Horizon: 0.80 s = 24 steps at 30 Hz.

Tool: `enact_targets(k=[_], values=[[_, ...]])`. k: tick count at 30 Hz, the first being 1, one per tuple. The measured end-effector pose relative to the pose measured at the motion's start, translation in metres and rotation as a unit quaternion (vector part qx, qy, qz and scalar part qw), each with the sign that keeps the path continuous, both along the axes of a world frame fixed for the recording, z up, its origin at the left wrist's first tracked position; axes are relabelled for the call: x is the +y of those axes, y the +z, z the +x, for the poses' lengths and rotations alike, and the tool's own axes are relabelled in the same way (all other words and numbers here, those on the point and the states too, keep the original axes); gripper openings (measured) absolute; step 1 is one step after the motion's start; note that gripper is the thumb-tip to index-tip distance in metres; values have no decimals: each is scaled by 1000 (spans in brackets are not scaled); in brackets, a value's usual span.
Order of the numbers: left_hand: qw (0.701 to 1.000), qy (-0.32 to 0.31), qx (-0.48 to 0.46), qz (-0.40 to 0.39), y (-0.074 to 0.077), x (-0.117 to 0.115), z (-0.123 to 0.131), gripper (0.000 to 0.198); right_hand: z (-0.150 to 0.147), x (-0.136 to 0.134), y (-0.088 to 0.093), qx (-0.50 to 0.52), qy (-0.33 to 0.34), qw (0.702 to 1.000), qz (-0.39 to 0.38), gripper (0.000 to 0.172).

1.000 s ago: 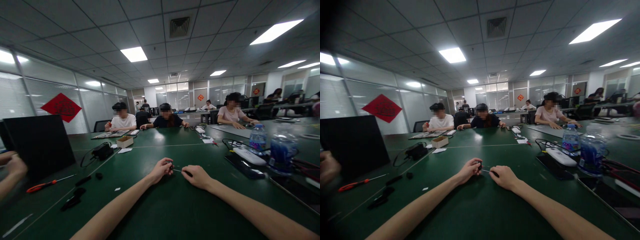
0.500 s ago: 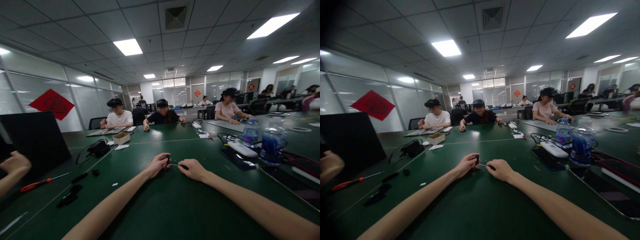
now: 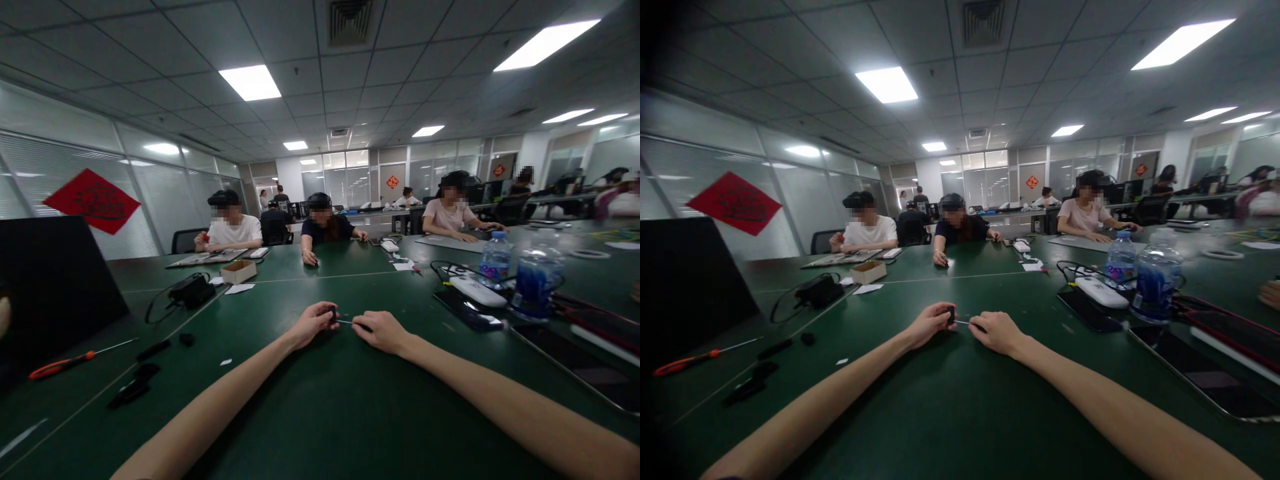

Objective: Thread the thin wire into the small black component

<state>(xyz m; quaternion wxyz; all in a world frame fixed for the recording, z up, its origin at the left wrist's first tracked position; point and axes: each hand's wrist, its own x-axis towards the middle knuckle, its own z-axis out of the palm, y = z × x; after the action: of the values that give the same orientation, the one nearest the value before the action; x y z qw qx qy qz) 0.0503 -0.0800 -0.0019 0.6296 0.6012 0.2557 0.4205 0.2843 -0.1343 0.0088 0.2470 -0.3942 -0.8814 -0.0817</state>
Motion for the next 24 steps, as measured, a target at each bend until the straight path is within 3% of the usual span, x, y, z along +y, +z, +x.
enact_targets(k=[12,24], values=[[1000,-1,2,7,-2,2,1,32,-1,-2,0,-38,-9,999,31,32],[1000,-2,8,0,1,-1,1,35,-3,-8,5,-60,-48,997,0,36]])
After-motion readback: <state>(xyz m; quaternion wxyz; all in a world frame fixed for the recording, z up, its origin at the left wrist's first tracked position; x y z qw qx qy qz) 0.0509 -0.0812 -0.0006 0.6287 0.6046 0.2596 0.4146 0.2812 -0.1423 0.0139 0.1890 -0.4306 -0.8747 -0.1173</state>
